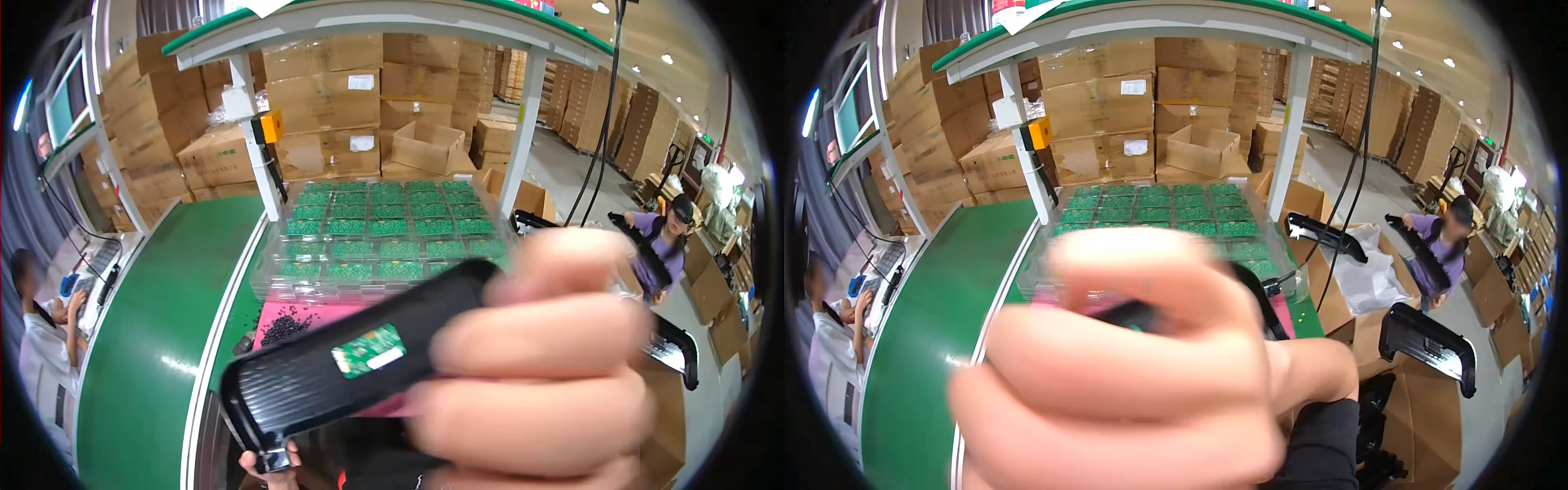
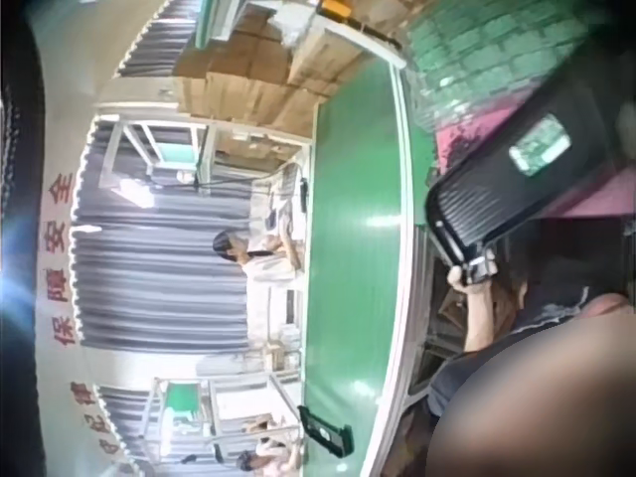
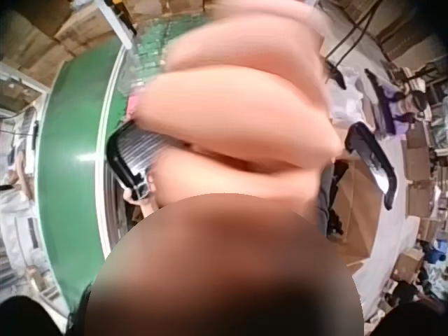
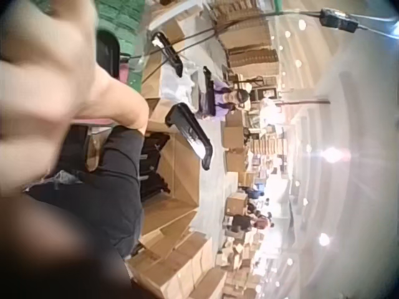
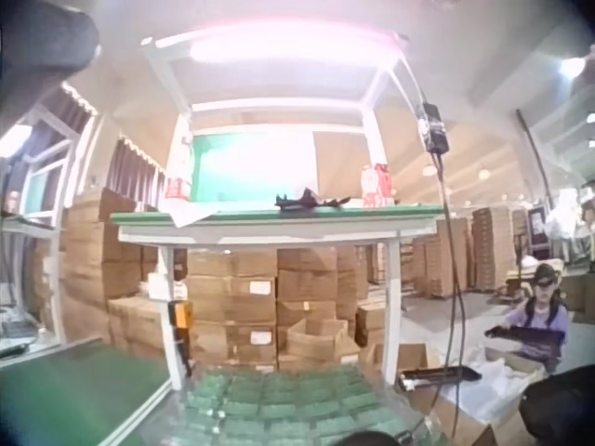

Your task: Assembling circuit boards into plastic components using an electric screwdriver in a factory setting.

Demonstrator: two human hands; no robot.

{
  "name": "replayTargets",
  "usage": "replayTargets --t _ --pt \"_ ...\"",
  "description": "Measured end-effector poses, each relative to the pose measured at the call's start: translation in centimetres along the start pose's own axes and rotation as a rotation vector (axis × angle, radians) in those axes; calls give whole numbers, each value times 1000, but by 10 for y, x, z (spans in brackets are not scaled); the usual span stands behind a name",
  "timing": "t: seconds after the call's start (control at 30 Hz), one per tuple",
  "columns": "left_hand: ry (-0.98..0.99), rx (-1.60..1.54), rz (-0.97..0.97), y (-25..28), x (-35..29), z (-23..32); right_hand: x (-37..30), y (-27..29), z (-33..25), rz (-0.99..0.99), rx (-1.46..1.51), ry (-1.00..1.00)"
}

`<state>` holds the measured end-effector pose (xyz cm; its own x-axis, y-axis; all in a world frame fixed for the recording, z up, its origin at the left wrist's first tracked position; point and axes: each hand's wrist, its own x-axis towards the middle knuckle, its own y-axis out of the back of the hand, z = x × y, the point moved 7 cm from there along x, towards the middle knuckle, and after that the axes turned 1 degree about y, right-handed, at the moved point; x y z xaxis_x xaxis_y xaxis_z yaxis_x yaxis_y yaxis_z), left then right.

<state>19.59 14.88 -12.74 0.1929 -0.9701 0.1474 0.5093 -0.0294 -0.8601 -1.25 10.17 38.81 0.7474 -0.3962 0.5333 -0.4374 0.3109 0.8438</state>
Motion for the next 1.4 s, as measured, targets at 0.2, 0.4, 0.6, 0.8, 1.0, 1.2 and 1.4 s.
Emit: replayTargets --t 0.2,0.4,0.6,0.8,1.0,1.2,1.4 --pt "-415 -194 -68 -11 12 85 23 -12 10 5 96 -121" --pt "-780 256 382 -8 -7 165 -115 1 34 9 253 -148" --pt "-793 188 676 -4 25 164 -153 9 17 -9 215 -222" --pt "-867 48 695 79 -1 199 -265 -69 39 706 -305 118" --pt "-323 -104 422 106 103 210 -331 -56 144 531 -514 -257" --pt "9 589 148 -59 199 69 -453 -37 165 528 -670 -818" --pt "285 1150 -662 -188 214 -98 -555 -22 169 335 -1032 -1114"
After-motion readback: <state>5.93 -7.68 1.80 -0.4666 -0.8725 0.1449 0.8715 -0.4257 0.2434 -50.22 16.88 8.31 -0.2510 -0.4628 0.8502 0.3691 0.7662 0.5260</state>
